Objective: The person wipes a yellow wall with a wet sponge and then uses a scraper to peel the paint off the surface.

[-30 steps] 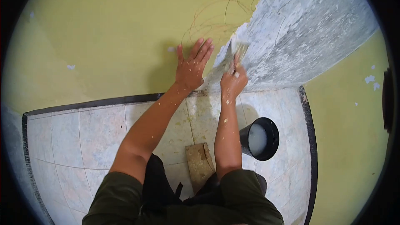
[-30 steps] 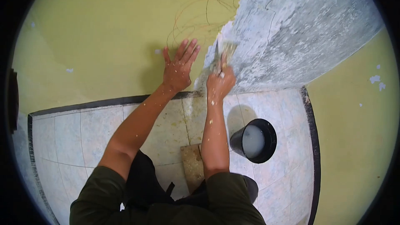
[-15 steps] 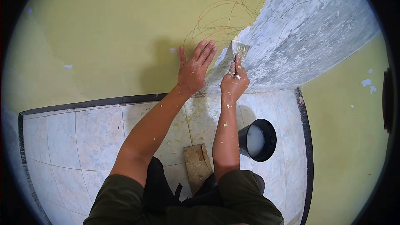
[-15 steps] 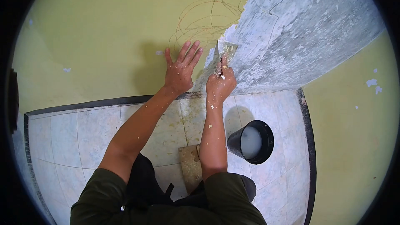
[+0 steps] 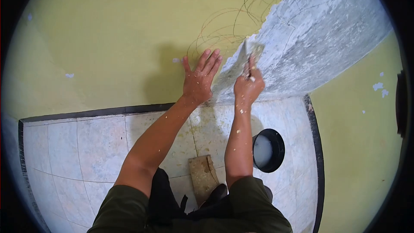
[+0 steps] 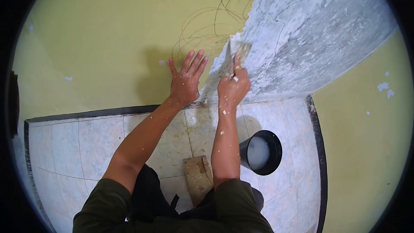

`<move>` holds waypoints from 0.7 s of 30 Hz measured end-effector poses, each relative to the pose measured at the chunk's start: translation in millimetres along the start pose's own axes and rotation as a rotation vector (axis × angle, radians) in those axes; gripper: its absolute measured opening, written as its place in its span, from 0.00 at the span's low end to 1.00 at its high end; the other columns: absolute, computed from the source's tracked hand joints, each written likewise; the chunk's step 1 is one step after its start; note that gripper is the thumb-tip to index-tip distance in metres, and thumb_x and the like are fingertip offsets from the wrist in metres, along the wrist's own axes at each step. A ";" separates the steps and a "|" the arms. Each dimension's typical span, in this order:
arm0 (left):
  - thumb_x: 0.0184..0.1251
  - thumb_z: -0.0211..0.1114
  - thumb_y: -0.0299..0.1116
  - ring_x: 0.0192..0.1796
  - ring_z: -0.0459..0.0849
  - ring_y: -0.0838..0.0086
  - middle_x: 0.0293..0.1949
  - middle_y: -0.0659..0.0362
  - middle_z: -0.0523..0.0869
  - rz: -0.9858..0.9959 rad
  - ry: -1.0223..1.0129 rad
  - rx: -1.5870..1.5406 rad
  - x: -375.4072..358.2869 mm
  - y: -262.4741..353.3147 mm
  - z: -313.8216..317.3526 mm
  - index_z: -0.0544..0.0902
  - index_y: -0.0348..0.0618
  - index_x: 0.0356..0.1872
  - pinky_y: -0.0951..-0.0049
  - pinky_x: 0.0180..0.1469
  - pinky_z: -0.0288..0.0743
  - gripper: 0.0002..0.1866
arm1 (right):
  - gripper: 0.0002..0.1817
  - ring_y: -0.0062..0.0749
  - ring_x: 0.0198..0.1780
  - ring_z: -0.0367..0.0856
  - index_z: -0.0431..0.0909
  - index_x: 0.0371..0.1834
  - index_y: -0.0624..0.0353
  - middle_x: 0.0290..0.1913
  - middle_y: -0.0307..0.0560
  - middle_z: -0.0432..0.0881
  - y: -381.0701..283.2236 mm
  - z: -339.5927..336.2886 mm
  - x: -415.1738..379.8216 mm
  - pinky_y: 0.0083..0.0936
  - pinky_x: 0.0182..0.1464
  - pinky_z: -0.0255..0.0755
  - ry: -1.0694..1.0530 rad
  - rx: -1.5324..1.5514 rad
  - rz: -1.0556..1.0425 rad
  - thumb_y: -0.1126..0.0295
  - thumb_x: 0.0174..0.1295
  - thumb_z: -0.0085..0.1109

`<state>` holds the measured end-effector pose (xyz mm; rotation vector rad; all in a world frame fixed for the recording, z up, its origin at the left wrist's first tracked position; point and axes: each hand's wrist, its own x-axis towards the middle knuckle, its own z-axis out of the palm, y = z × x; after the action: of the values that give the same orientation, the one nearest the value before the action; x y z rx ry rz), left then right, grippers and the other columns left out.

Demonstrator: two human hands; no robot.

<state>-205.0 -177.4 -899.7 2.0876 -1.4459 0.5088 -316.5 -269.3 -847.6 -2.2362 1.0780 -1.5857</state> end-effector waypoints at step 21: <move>0.54 0.66 0.27 0.86 0.44 0.66 0.84 0.65 0.52 0.026 -0.059 0.011 -7.6 -2.8 -2.5 0.62 0.51 0.80 0.18 0.73 0.30 0.47 | 0.17 0.44 0.36 0.87 0.86 0.60 0.51 0.39 0.63 0.88 -33.3 -25.9 64.7 0.32 0.41 0.76 0.055 0.146 -0.041 0.75 0.69 0.62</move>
<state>-205.1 -169.5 -902.9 2.1113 -1.5081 0.4700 -314.1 -281.6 -771.4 -2.1445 0.9030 -1.6929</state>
